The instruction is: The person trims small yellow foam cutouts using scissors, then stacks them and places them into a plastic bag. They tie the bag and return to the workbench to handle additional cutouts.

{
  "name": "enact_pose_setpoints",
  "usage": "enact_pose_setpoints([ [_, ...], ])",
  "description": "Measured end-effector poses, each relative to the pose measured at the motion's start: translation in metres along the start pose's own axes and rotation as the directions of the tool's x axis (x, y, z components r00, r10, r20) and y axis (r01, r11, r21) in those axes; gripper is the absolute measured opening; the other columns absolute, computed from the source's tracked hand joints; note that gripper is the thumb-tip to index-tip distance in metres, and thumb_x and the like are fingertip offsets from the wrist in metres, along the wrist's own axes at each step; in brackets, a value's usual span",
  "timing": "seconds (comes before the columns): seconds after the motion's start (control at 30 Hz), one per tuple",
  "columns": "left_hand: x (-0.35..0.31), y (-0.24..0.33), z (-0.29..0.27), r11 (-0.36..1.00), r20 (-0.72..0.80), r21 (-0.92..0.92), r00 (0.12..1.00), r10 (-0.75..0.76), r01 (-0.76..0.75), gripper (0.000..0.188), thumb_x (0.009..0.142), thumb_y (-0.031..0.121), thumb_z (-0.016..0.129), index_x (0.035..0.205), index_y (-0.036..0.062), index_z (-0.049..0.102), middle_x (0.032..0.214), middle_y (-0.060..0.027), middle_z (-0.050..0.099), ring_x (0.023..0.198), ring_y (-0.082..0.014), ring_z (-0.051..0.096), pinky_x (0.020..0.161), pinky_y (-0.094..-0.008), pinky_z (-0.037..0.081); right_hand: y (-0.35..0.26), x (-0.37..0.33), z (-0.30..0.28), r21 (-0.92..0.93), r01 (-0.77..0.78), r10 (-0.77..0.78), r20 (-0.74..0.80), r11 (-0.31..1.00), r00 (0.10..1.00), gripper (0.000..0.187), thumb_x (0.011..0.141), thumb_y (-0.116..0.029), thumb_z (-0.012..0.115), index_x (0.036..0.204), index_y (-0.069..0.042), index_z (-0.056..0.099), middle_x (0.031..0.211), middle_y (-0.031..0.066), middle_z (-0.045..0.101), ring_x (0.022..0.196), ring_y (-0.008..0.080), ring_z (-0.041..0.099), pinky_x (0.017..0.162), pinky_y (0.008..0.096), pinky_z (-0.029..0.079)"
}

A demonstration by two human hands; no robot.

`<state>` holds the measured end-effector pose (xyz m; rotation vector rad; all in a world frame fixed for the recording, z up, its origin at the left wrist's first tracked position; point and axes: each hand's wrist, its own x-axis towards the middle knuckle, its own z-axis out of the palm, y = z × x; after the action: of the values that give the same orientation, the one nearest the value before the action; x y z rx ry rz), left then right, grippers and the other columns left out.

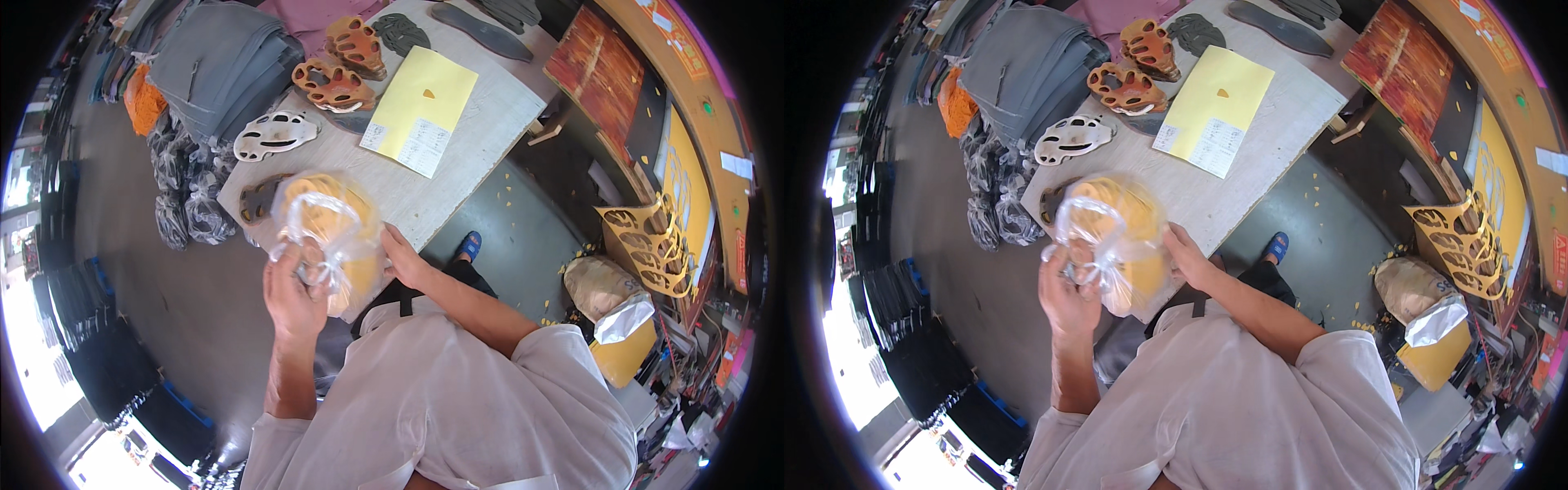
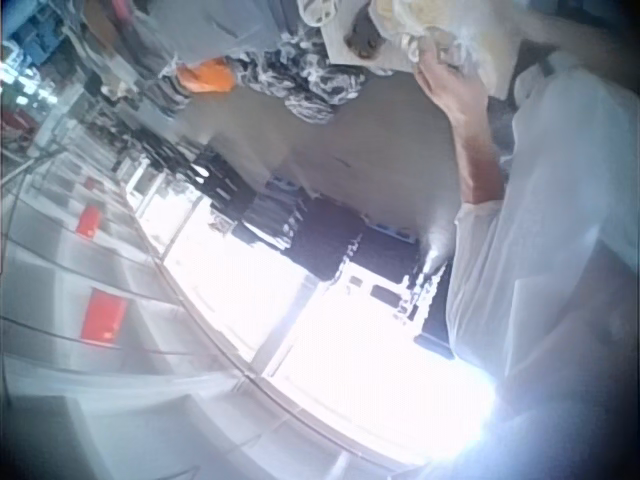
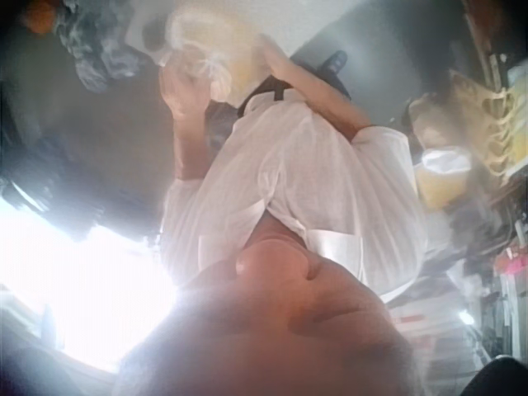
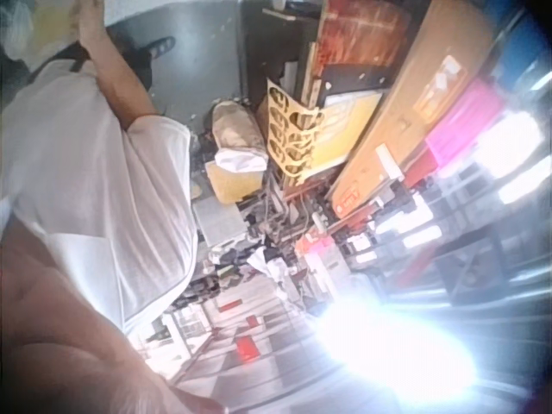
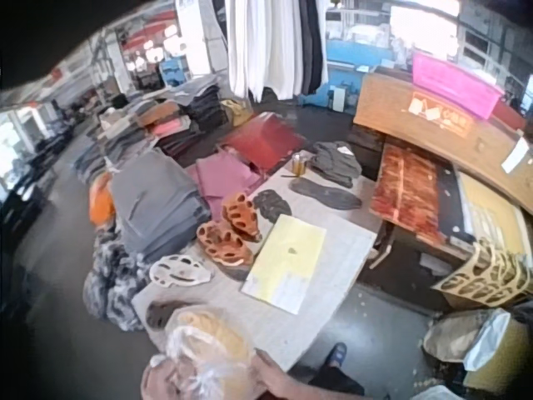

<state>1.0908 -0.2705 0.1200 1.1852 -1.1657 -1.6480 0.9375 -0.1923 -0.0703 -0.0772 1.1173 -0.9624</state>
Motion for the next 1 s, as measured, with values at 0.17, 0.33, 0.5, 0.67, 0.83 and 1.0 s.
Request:
enact_pose_setpoints([
  [0.17, 0.031, 0.026, 0.003, 0.974, 0.061, -0.228, 0.998, 0.025, -0.011, 0.021, 0.105, 0.021, 0.049, 0.108, 0.0023, 0.058, 0.085, -0.0034, 0.053, 0.067, -0.013, 0.046, 0.057, -0.0261, 0.041, -0.05, 0.003, 0.023, -0.088, 0.084, -0.084, 0.008, 0.993, 0.996, 0.065, 0.107, -0.057, 0.041, 0.161, -0.022, 0.032, 0.156, 0.0068, 0.042, 0.139, 0.0285, 0.044, 0.1, 0.0634, 0.044],
  [0.33, 0.046, 0.028, 0.02, 0.931, -0.073, -0.358, 0.992, -0.104, 0.071, 0.024, 0.106, 0.024, 0.049, 0.108, 0.003, 0.06, 0.087, -0.0038, 0.055, 0.069, -0.0137, 0.045, 0.058, -0.0284, 0.041, -0.077, 0.024, 0.029, -0.112, 0.202, -0.213, -0.09, 0.973, 0.973, 0.065, 0.107, -0.059, 0.04, 0.154, -0.014, 0.043, 0.14, 0.0105, 0.055, 0.125, 0.0279, 0.056, 0.09, 0.0535, 0.053],
  [0.5, 0.059, 0.024, 0.027, 0.907, -0.013, -0.401, 0.989, -0.146, 0.129, 0.023, 0.106, 0.025, 0.051, 0.107, 0.0036, 0.06, 0.087, -0.0047, 0.055, 0.071, -0.0136, 0.046, 0.059, -0.0279, 0.041, -0.093, 0.037, 0.015, -0.207, 0.097, -0.143, -0.223, 0.974, 0.964, 0.073, 0.104, -0.061, 0.04, 0.143, 0.0, 0.051, 0.117, 0.0128, 0.065, 0.099, 0.0259, 0.065, 0.074, 0.0446, 0.056],
  [0.67, 0.077, 0.007, 0.033, 0.918, -0.14, -0.362, 0.964, -0.227, 0.163, 0.023, 0.105, 0.026, 0.054, 0.109, 0.0043, 0.061, 0.088, -0.0051, 0.055, 0.072, -0.0145, 0.047, 0.063, -0.0295, 0.042, -0.098, 0.055, 0.011, -0.242, 0.015, -0.077, -0.251, 0.97, 0.965, 0.071, 0.103, -0.059, 0.041, 0.14, 0.0, 0.054, 0.114, 0.0153, 0.067, 0.098, 0.0288, 0.066, 0.072, 0.0469, 0.057],
  [0.83, 0.105, 0.004, 0.021, 0.95, -0.088, -0.303, 0.99, -0.107, 0.076, 0.022, 0.103, 0.021, 0.059, 0.114, 0.0017, 0.061, 0.094, -0.0055, 0.057, 0.078, -0.0163, 0.053, 0.071, -0.0311, 0.045, -0.089, 0.069, 0.012, -0.283, 0.113, -0.181, -0.227, 0.953, 0.957, 0.065, 0.101, -0.056, 0.048, 0.126, 0.002, 0.064, 0.097, 0.0163, 0.071, 0.073, 0.0252, 0.069, 0.055, 0.0369, 0.055],
  [1.0, 0.095, 0.007, 0.006, 0.975, -0.172, 0.215, 0.98, 0.1, -0.062, 0.027, 0.102, 0.015, 0.059, 0.121, -0.0041, 0.06, 0.106, -0.0085, 0.061, 0.091, -0.0186, 0.059, 0.084, -0.0323, 0.05, -0.054, 0.044, -0.032, -0.314, 0.211, -0.287, -0.22, 0.926, 0.932, 0.048, 0.099, -0.044, 0.06, 0.115, 0.0, 0.07, 0.084, 0.0088, 0.069, 0.066, 0.0158, 0.062, 0.056, 0.0323, 0.049],
])
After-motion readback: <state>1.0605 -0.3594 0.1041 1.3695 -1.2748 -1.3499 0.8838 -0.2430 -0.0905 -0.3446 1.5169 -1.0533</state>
